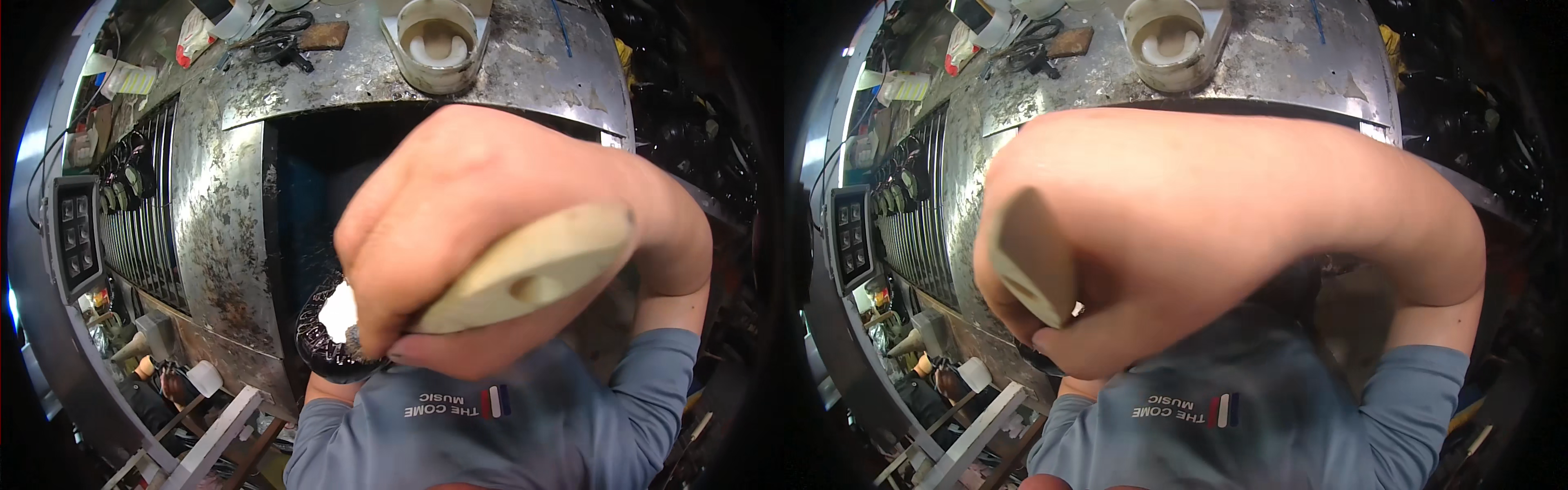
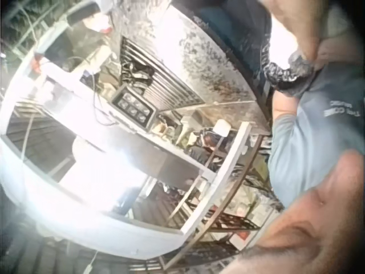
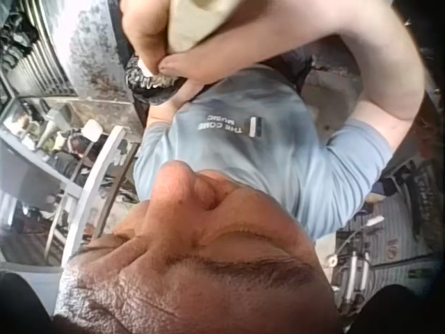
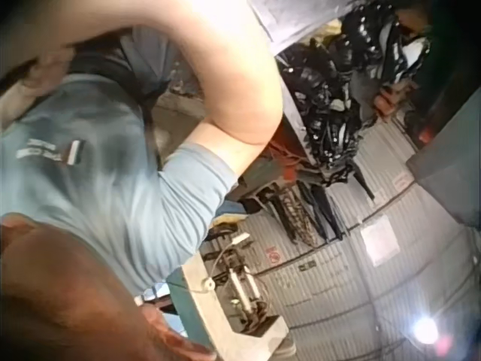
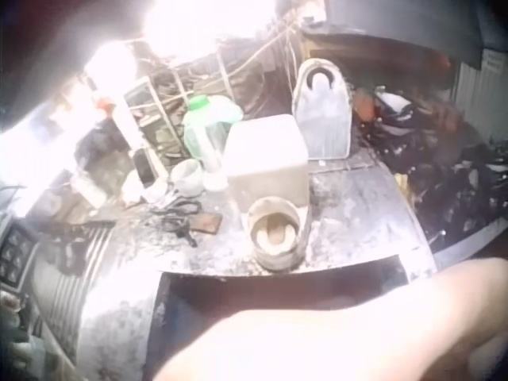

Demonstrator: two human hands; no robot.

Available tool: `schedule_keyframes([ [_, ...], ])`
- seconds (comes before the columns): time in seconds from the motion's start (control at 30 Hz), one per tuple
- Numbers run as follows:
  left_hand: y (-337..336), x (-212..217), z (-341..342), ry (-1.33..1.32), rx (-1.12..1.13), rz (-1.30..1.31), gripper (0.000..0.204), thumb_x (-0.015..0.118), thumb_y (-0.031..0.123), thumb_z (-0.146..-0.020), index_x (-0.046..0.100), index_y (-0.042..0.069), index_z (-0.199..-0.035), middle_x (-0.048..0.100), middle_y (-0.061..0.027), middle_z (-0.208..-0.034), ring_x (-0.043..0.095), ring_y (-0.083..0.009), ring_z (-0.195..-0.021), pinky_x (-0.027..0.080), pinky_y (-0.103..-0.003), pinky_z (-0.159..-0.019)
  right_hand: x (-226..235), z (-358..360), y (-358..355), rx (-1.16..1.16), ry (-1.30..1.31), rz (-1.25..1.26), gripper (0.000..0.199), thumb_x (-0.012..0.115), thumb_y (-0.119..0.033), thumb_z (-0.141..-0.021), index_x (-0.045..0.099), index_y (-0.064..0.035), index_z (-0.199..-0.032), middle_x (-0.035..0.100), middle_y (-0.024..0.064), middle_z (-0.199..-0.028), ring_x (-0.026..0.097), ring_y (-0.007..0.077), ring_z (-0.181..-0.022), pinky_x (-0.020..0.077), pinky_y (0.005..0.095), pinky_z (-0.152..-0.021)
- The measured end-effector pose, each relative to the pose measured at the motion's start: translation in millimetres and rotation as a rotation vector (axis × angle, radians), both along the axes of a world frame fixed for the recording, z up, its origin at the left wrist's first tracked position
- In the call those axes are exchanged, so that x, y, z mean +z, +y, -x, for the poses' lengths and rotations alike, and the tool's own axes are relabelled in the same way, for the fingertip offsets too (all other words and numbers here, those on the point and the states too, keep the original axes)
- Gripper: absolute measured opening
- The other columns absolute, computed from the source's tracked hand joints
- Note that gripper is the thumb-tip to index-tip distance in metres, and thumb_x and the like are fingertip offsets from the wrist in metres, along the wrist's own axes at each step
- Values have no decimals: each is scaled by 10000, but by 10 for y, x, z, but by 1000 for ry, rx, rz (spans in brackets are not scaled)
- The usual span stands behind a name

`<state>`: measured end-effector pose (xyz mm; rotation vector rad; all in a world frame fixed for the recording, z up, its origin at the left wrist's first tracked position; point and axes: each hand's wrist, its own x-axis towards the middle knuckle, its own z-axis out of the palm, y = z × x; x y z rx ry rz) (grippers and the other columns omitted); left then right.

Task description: The person repeatedly dips a paintbrush into a container of white paint and applies it to the sole of a black shoe. They handle multiple shoes one at a time, painting the soles and placing them on a nearby surface.

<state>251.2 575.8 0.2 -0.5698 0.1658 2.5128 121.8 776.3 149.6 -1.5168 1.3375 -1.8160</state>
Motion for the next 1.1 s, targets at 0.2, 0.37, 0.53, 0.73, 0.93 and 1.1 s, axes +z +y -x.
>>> schedule_keyframes([
  [0.2, 49, -64, 1, -16, -44, 3, 944, 678, 592, -891, 333, 46, -1579, 538, -230, -1461, 613, -389, -1179, 523, -523, -1001, -184, 118, -200, 91, -26, 81, 96, 715, -118, -783, 696, -30, -816, 675, 112, -743, 637, 298, -656, 514, 373, -598],
  [0.37, 52, -91, -11, -25, -55, 2, 977, 702, 598, -870, 329, 39, -1578, 542, -235, -1452, 620, -390, -1152, 531, -521, -981, -163, 119, -154, 136, -178, -107, 105, 715, -108, -754, 702, -8, -781, 672, 112, -702, 658, 276, -643, 516, 370, -589],
  [0.53, 70, -109, 3, -20, -85, -11, 1010, 726, 605, -849, 325, 32, -1577, 546, -241, -1442, 626, -390, -1126, 539, -518, -961, -176, 177, -54, 35, 2, -235, 100, 702, -94, -743, 709, 1, -770, 673, 113, -688, 668, 272, -636, 521, 367, -580],
  [0.73, 23, -121, 1, 7, -69, -17, 1050, 754, 613, -823, 320, 24, -1576, 551, -247, -1431, 634, -391, -1095, 550, -515, -937, -199, 279, 100, -3, 57, -319, 93, 730, -89, -792, 736, -4, -829, 705, 120, -746, 700, 278, -698, 547, 354, -619],
  [0.93, -329, 40, -64, 180, -105, -8, 1090, 783, 620, -797, 315, 16, -1575, 556, -253, -1420, 642, -391, -1064, 560, -512, -914, -128, 352, 297, -312, 96, -125, 207, 785, -139, -816, 759, 23, -942, 744, 153, -878, 715, 270, -766, 562, 349, -689],
  [1.1, -1251, 725, 139, 371, -107, 643, 990, 905, 267, -751, 360, -66, -1507, 590, -226, -1386, 620, -337, -1262, 500, -489, -1090, -151, 373, 519, -404, 41, -54, 277, 774, -192, -798, 762, 21, -974, 745, 154, -896, 703, 229, -783, 548, 321, -714],
])
